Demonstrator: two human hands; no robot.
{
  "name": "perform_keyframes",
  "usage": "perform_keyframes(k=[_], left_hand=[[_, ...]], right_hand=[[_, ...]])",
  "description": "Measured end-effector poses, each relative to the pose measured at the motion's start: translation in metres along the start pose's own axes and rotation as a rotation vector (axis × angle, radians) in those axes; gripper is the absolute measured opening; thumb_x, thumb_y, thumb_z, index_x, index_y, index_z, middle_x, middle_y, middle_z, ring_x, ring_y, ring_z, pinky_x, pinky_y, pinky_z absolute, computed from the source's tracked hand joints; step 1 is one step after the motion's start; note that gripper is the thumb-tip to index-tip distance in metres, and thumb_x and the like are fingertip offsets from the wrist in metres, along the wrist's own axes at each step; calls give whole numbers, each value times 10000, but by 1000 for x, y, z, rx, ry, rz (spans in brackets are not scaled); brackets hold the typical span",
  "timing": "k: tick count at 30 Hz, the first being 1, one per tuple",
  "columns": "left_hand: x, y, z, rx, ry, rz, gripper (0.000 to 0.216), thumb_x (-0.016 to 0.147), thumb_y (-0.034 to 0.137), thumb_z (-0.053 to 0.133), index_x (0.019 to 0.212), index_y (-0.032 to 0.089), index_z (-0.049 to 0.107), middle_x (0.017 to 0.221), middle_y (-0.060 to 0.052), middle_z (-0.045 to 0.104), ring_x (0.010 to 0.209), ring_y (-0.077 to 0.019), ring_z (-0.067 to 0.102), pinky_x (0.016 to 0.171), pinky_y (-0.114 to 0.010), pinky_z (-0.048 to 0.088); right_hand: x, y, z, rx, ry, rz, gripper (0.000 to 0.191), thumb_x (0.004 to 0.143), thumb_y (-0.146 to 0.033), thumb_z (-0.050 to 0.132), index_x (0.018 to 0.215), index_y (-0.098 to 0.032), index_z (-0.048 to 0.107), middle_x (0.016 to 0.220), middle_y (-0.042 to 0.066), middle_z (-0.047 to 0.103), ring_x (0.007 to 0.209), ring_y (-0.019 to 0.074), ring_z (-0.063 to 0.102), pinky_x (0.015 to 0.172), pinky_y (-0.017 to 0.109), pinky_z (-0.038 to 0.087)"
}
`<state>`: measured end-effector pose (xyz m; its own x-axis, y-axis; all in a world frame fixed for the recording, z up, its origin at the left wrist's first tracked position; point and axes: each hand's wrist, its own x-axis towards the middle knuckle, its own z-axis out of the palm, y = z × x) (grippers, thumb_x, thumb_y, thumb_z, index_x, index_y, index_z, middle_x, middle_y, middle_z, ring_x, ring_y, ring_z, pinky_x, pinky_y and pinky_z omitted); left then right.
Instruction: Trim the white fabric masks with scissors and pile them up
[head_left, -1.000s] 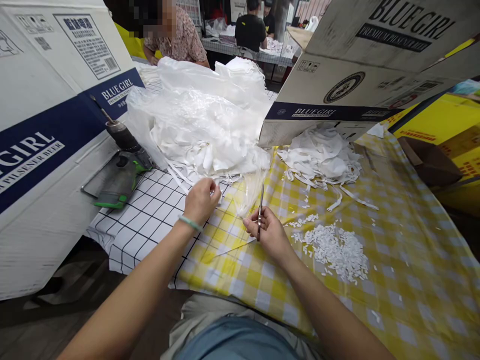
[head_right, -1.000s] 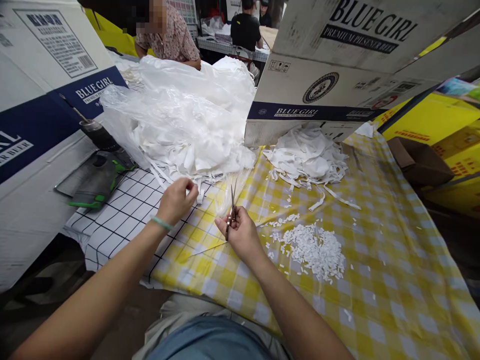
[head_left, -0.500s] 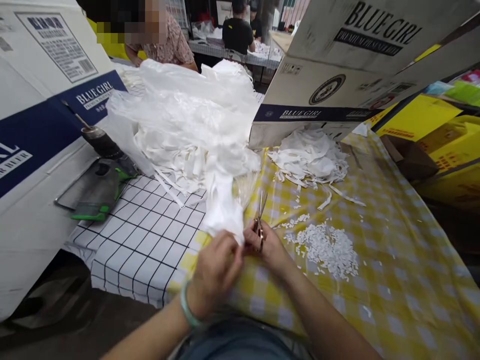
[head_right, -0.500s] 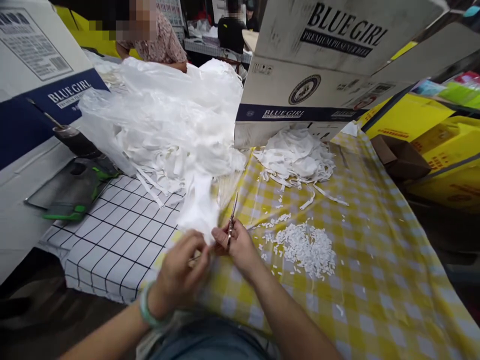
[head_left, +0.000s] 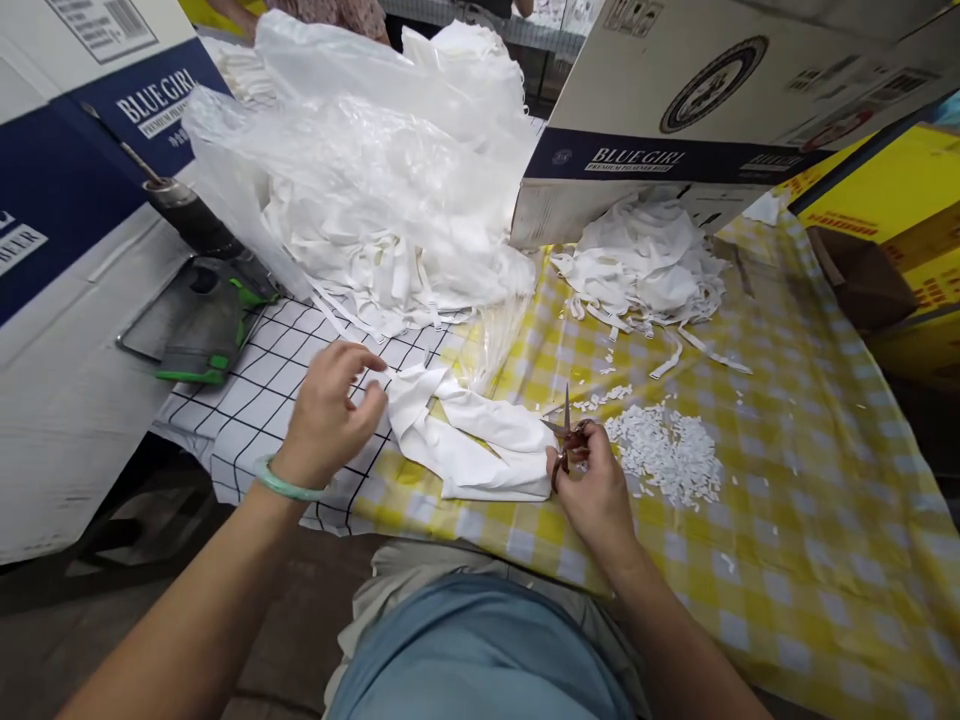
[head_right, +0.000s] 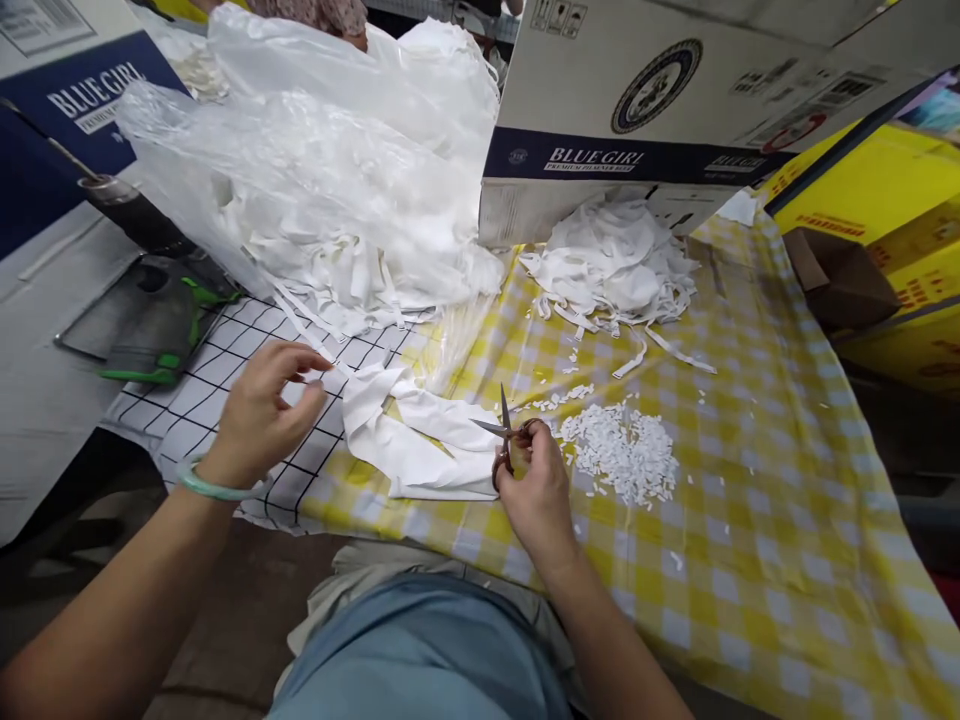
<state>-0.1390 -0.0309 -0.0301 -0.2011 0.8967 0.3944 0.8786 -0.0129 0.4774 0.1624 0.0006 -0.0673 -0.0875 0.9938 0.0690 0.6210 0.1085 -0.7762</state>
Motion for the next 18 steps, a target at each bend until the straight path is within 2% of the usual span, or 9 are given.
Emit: perform_keyframes(k=[2,4,7,10,11,13,16,18], left_hand=[[-12,4,3,-13,-124,93,224,792,96,489,945,209,606,1041,-85,610,1014,-261,571,861,-406,513],[-15,4,10,5,-163,127,258,794,70,465,964,189,619,1073,-108,608,1050,-270,553,948,-452,478],[-2,-12,25,30,-170,85,308,792,70,459,1044,140,622,1183,-160,577,1152,-301,508,1024,-493,430],[20,-33,36,3,-304,120,414,732,42,464,1103,138,620,1261,-152,570,1231,-292,486,1084,-473,398],[26,-39,37,-8,-346,138,432,710,33,465,1092,153,628,1248,-135,588,1220,-278,503,1083,-454,405],[34,-47,37,-23,-397,153,398,698,49,480,1037,176,644,1179,-113,624,1159,-265,543,1048,-435,434],[36,-48,33,-44,-425,123,179,743,147,507,863,174,638,997,-126,641,1008,-281,575,956,-464,468],[34,-42,29,-77,-437,94,87,769,208,508,760,183,591,879,-110,626,910,-265,573,899,-453,482]], right_hand=[[-3,-5,0,-26,13,-132,235,804,-302,645,994,-228,528,995,70,639,898,232,594,838,393,475],[-6,-14,4,-8,-66,-239,242,800,-296,682,986,-231,540,1031,69,638,969,236,587,873,386,465],[-9,-26,12,-17,-289,-372,300,742,-238,740,982,-229,561,1053,63,644,1033,249,566,904,392,440],[-10,-26,15,-86,-417,-457,243,696,-82,660,868,-224,565,921,35,657,944,240,575,880,403,418],[-10,-22,14,-107,-402,-446,235,682,-54,624,828,-224,554,872,29,649,893,233,576,849,396,422],[-9,-15,8,-146,-272,-377,209,692,-53,575,795,-228,530,827,31,628,831,230,565,786,383,434],[-11,-14,3,-172,-39,-346,210,750,-92,553,902,-237,539,923,65,633,941,268,558,837,420,443],[-14,-23,11,-139,-62,-425,274,759,-115,589,999,-236,536,1028,85,638,1043,283,539,916,442,428]])
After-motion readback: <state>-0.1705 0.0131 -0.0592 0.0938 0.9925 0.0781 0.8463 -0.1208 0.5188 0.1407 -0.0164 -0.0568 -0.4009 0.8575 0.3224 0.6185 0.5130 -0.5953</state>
